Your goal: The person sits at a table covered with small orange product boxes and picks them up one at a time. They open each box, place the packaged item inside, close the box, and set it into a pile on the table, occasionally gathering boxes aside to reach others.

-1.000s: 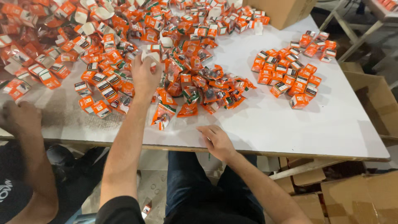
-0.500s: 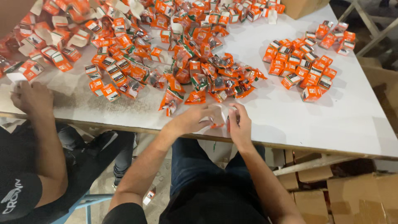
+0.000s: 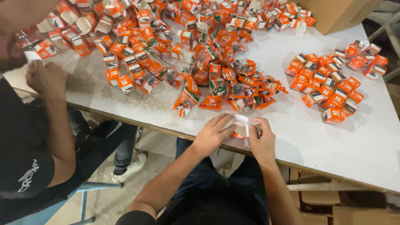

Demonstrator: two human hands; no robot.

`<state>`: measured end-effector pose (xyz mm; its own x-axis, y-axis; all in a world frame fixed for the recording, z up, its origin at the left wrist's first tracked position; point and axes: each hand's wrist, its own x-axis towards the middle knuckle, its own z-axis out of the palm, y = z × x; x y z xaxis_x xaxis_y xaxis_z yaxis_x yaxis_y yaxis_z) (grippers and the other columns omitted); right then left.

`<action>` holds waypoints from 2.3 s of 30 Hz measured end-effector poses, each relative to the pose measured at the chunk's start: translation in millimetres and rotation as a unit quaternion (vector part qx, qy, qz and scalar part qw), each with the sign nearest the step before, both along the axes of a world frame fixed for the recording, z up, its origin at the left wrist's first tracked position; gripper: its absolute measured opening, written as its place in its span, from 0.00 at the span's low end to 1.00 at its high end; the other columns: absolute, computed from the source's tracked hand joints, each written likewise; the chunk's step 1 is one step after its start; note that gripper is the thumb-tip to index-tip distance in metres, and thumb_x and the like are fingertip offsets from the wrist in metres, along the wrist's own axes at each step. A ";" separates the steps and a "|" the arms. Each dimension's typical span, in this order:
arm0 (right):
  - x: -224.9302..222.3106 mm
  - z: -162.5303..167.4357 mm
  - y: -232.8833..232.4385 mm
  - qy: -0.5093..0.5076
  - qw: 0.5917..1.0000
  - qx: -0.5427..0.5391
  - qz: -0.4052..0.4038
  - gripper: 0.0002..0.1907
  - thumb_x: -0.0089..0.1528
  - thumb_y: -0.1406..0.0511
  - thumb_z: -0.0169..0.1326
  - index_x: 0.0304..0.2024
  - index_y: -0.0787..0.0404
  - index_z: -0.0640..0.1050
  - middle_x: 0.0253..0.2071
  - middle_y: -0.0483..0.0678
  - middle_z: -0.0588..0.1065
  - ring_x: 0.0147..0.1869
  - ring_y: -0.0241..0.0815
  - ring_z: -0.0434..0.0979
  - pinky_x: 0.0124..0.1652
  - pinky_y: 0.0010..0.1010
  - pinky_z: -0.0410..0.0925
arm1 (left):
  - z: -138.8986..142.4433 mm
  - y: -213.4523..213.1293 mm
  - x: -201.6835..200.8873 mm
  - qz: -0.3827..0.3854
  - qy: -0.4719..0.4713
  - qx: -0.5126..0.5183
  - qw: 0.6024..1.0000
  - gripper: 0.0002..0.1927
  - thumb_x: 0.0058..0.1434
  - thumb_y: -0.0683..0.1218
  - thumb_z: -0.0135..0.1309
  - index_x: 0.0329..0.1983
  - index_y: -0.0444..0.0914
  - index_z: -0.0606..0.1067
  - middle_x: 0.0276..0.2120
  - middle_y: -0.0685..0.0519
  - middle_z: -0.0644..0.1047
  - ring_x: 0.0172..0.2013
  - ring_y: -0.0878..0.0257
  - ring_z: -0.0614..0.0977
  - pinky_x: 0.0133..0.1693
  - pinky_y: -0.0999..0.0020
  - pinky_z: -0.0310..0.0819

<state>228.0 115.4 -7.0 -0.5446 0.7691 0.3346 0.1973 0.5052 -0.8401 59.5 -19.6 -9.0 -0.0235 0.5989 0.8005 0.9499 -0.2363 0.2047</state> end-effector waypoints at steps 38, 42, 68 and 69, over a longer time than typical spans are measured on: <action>22.1 -21.6 13.5 -0.013 0.998 -0.054 -0.037 0.15 0.64 0.68 0.57 0.52 0.67 0.75 0.29 0.47 0.77 0.24 0.31 0.72 0.25 0.26 0.66 | 86.2 103.2 -197.5 0.320 0.016 -0.013 0.947 0.28 0.55 0.67 0.65 0.49 0.43 0.81 0.45 0.48 0.73 0.50 0.37 0.72 0.59 0.30 0.58; 10.8 -20.3 3.6 0.009 1.000 -0.010 -0.021 0.14 0.65 0.68 0.56 0.52 0.68 0.75 0.31 0.46 0.76 0.27 0.29 0.72 0.27 0.24 0.67 | 70.7 110.9 -192.1 0.198 -0.192 0.014 0.961 0.23 0.60 0.61 0.66 0.41 0.39 0.77 0.43 0.45 0.70 0.43 0.46 0.77 0.45 0.47 0.74; 8.1 25.1 -28.5 -0.060 0.998 0.011 0.020 0.12 0.64 0.68 0.57 0.49 0.61 0.72 0.29 0.52 0.80 0.28 0.45 0.81 0.30 0.34 0.71 | 49.2 -21.2 -19.7 -0.082 0.123 -0.056 0.987 0.17 0.53 0.44 0.56 0.47 0.39 0.77 0.54 0.50 0.75 0.56 0.51 0.76 0.52 0.52 0.74; 10.6 24.3 -27.4 -0.063 0.997 0.023 0.021 0.13 0.64 0.68 0.57 0.49 0.62 0.72 0.30 0.52 0.80 0.28 0.44 0.81 0.30 0.33 0.71 | 45.5 -20.6 -18.3 -0.089 0.126 -0.040 0.987 0.18 0.55 0.43 0.57 0.50 0.39 0.78 0.55 0.50 0.75 0.56 0.51 0.76 0.52 0.53 0.74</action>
<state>238.6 88.0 17.4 -0.6166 0.7298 0.2953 0.2782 0.5529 -0.7854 41.1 -40.2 36.5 0.2817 0.6365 0.7180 0.9175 -0.3976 -0.0076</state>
